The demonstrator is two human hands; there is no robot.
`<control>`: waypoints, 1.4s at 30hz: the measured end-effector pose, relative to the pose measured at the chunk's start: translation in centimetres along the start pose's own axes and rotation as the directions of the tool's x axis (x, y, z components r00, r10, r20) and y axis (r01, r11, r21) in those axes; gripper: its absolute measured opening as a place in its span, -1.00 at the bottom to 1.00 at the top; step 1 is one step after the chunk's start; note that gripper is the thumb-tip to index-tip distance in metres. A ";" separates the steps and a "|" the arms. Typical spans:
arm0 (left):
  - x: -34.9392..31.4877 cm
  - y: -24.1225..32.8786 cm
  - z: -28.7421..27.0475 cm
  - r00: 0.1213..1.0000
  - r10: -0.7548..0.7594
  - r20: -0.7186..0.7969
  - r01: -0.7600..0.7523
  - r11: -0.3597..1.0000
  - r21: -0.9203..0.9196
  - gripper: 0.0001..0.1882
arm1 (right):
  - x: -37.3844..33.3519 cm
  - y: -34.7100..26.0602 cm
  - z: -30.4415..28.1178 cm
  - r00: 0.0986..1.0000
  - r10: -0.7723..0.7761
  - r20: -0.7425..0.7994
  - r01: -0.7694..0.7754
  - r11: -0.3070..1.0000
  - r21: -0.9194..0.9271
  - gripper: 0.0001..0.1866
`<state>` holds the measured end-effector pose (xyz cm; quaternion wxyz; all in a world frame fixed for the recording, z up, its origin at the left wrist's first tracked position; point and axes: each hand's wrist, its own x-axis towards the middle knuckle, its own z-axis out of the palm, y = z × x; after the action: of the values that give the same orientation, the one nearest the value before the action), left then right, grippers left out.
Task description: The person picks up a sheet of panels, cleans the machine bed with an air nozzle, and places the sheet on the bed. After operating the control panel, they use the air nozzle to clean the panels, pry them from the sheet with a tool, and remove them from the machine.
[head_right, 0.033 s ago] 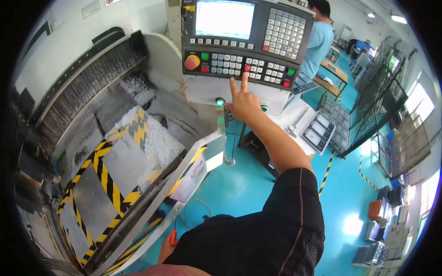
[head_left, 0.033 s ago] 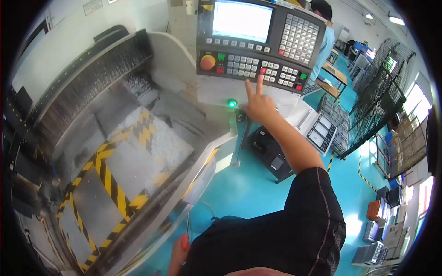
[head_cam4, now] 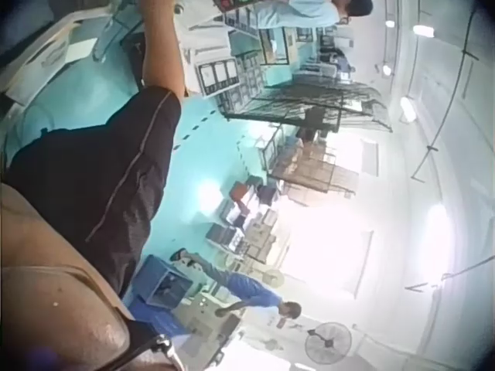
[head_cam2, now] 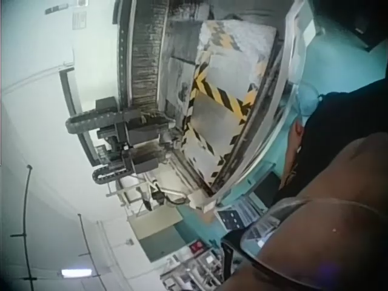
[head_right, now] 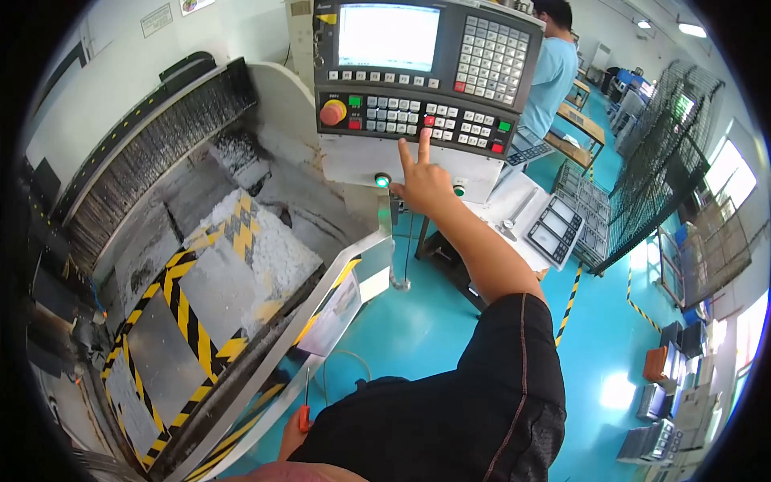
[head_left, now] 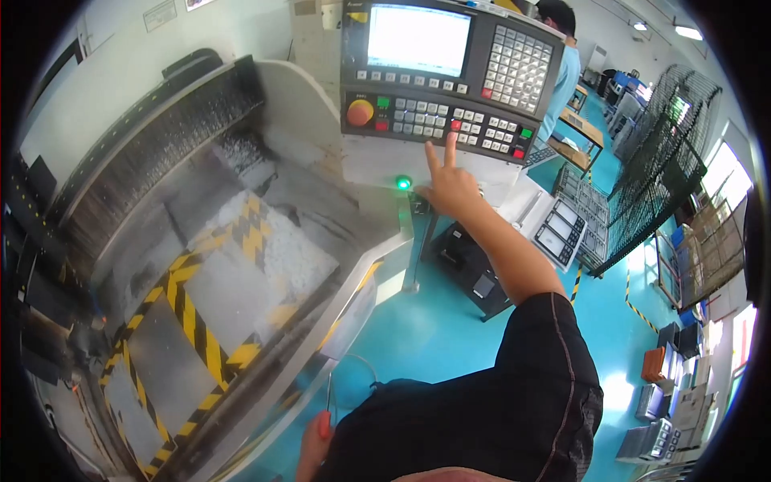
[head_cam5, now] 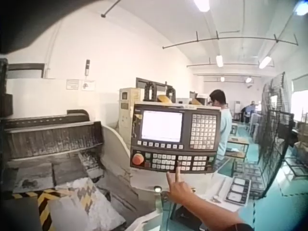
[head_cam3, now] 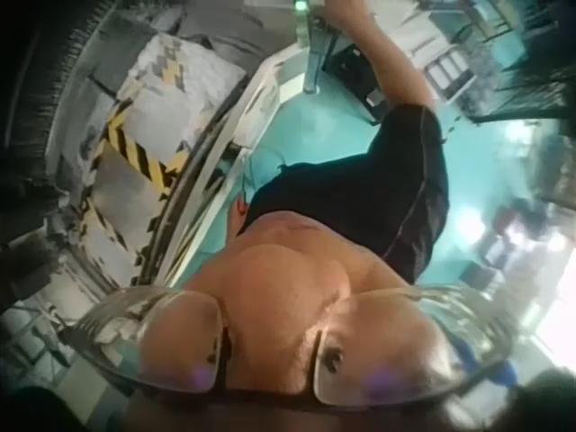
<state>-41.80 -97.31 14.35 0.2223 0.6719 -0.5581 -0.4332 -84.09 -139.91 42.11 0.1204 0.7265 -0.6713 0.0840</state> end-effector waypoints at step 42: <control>-3.9 -0.4 -0.1 0.999 0.033 0.000 -0.033 0.999 -0.021 -0.47 | 5.9 19.6 -6.2 0.746 0.513 -0.424 0.274 0.343 0.898 -0.36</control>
<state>-41.56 -93.53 15.41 0.2362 0.6601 -0.5646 -0.4355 -102.83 -145.15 50.96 -0.0967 0.5248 -0.4673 0.7049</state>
